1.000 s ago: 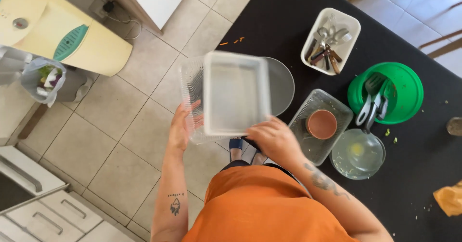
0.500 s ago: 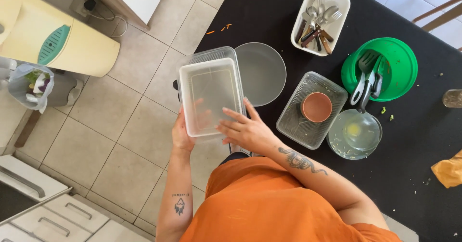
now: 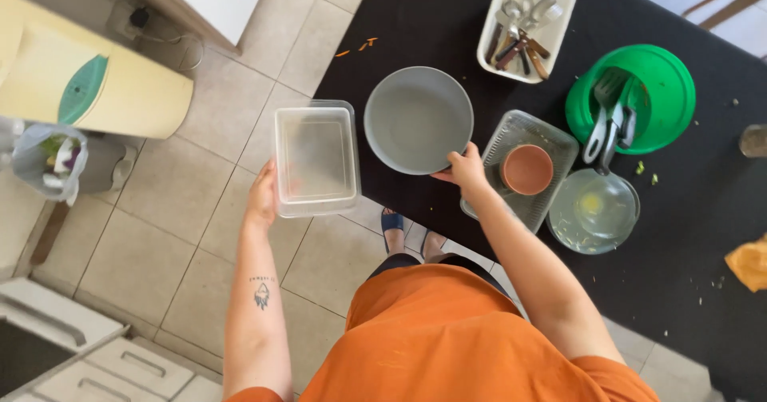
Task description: Clearing items from a kitchen counter, spraying it with cleaning solution, and wiping it down thoroughly with a cloth.
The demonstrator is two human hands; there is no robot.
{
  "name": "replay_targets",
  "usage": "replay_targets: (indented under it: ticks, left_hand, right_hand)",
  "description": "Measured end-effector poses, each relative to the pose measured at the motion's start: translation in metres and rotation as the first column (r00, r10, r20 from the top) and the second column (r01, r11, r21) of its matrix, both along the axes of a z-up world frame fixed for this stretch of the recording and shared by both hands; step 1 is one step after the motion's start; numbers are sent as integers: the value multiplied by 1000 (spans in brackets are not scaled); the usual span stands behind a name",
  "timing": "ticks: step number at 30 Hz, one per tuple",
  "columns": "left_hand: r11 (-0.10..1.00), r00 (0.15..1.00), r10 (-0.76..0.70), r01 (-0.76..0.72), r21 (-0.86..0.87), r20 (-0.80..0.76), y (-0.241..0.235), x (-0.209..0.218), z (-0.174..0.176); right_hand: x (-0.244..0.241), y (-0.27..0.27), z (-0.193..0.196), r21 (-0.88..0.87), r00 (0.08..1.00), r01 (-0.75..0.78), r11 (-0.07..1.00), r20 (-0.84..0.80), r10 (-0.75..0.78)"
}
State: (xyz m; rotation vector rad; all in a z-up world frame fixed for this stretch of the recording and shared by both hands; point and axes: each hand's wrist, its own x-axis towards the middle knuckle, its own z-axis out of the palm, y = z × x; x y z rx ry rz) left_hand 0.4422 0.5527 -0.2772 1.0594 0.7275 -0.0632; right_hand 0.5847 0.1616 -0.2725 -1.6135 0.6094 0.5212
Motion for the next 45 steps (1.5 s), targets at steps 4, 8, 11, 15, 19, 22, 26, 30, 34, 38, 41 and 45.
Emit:
replay_targets:
  ticks: [4,8,11,15,19,22,26,30,34,38,41,45]
  left_hand:
    - [971,994,-106,111,212,-33,5,52,-57]
    - [744,991,-123,127,656,-52,-9,99,-56]
    - [662,990,-123,129,738,-63,-4,115,-76]
    - [404,973,-195,197,894,-126,17,124,-103]
    - [294,996,-89,56,954,-31,-11,130,-38]
    - [364,967,-153,-138,921,206,-79,106,55]
    - [463,963,-244,10,886,117,-161,69,75]
    - [683,877,-468,278,675,112,-248,27,85]
    - [432,609,-793,604,670,-39,-310,5,98]
    - [277,526,-848,548,789,-67,-344,5,100]
    - [333,607,-791,533,778,-78,-370,10,100]
    - [441,702,-707,528,726,-82,-405,-3,108]
  right_hand:
    - [-6,8,-18,210,975,221,952,-48,-216]
    - [-14,17,41,354,951,299,886,-36,-307]
    - [-32,7,39,361,958,283,889,-55,-283]
    - [-75,-15,78,300,1000,10,954,-26,-3]
    - [-129,-74,89,-124,935,-354,927,-46,351]
    - [-183,-132,49,-225,995,-28,974,-96,7]
    - [-226,-210,12,-273,949,300,914,-16,-316]
    - [-231,-258,22,-127,782,622,773,60,-620]
    - [-207,-294,37,-24,710,705,709,20,-704]
    - [-186,-332,28,23,773,634,773,4,-635]
    - [-170,-358,22,11,825,564,826,35,-564]
    - [-177,-382,21,-3,874,486,874,-2,-486]
